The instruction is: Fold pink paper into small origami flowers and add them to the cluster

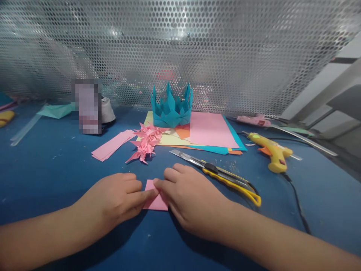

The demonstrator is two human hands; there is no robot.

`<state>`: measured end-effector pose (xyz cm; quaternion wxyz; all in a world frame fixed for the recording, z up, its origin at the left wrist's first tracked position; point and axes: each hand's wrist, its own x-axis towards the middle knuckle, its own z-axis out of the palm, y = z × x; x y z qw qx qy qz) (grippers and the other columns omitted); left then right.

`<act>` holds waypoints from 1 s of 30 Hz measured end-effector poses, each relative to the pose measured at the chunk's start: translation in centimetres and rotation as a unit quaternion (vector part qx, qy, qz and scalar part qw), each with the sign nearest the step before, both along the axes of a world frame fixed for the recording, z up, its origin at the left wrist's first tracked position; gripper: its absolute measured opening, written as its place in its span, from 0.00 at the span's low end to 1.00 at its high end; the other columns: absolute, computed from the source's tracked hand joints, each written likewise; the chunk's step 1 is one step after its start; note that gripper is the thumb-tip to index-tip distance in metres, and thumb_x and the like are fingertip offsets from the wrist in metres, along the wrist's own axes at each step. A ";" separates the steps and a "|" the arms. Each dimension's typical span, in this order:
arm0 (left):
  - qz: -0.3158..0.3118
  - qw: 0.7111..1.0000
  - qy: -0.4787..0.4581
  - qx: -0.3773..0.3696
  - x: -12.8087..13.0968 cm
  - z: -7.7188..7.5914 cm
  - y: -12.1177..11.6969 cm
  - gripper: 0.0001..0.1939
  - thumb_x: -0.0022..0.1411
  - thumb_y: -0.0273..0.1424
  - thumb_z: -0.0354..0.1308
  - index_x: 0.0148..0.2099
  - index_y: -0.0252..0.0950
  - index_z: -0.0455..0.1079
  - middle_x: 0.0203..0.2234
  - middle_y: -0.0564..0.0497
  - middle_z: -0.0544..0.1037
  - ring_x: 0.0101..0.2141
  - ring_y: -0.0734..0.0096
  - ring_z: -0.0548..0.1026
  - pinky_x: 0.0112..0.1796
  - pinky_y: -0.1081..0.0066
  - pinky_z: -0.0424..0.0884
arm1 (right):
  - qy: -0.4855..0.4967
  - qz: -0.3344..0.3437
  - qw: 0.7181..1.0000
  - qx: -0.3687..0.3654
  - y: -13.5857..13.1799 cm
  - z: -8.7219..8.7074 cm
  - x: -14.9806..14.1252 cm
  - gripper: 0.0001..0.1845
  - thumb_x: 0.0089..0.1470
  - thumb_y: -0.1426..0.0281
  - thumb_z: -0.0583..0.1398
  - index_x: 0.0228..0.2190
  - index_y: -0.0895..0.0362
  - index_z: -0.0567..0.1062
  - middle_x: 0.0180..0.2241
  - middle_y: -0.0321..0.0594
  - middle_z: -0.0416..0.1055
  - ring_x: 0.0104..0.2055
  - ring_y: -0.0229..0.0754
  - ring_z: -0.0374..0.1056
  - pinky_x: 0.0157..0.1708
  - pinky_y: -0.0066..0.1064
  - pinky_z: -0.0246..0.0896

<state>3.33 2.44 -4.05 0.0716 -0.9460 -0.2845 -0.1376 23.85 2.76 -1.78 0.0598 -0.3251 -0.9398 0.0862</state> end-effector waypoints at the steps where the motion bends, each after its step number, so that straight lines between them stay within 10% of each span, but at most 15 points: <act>1: 0.000 1.000 0.004 -0.001 0.0 0.0 0.0 0.15 0.65 0.28 0.45 0.28 0.37 0.69 0.14 0.54 0.66 0.18 0.71 0.59 0.20 0.67 0.47 | 0.001 -0.010 1.000 0.001 -0.1 0.2 0.2 0.16 0.58 0.76 0.47 0.36 0.60 0.74 0.28 0.43 0.65 0.30 0.43 0.56 0.30 0.35 0.53; 11: -0.009 1.000 -0.005 -0.022 -0.3 -0.1 0.1 0.12 0.64 0.27 0.46 0.32 0.36 0.70 0.16 0.54 0.67 0.19 0.70 0.60 0.21 0.68 0.50 | 0.049 -0.017 0.996 0.075 -0.2 -0.4 1.1 0.12 0.53 0.76 0.51 0.25 0.59 0.73 0.22 0.41 0.65 0.27 0.43 0.58 0.28 0.36 0.55; 18: 0.083 0.970 -0.131 -0.187 -0.1 -0.4 0.3 0.01 0.59 0.26 0.51 0.35 0.36 0.62 0.21 0.57 0.64 0.24 0.74 0.63 0.26 0.73 0.59 | 0.148 -0.025 0.989 0.006 0.2 -1.4 1.1 0.20 0.53 0.66 0.60 0.47 0.59 0.65 0.44 0.45 0.69 0.46 0.45 0.63 0.46 0.37 0.59; 30: 0.123 0.913 -0.174 -0.347 -0.4 0.7 0.1 0.21 0.52 0.37 0.60 0.45 0.39 0.56 0.35 0.52 0.68 0.35 0.67 0.66 0.36 0.65 0.65 | 0.187 -0.068 0.980 0.026 0.1 -1.8 1.1 0.10 0.57 0.75 0.53 0.40 0.53 0.68 0.33 0.36 0.75 0.32 0.39 0.70 0.31 0.30 0.63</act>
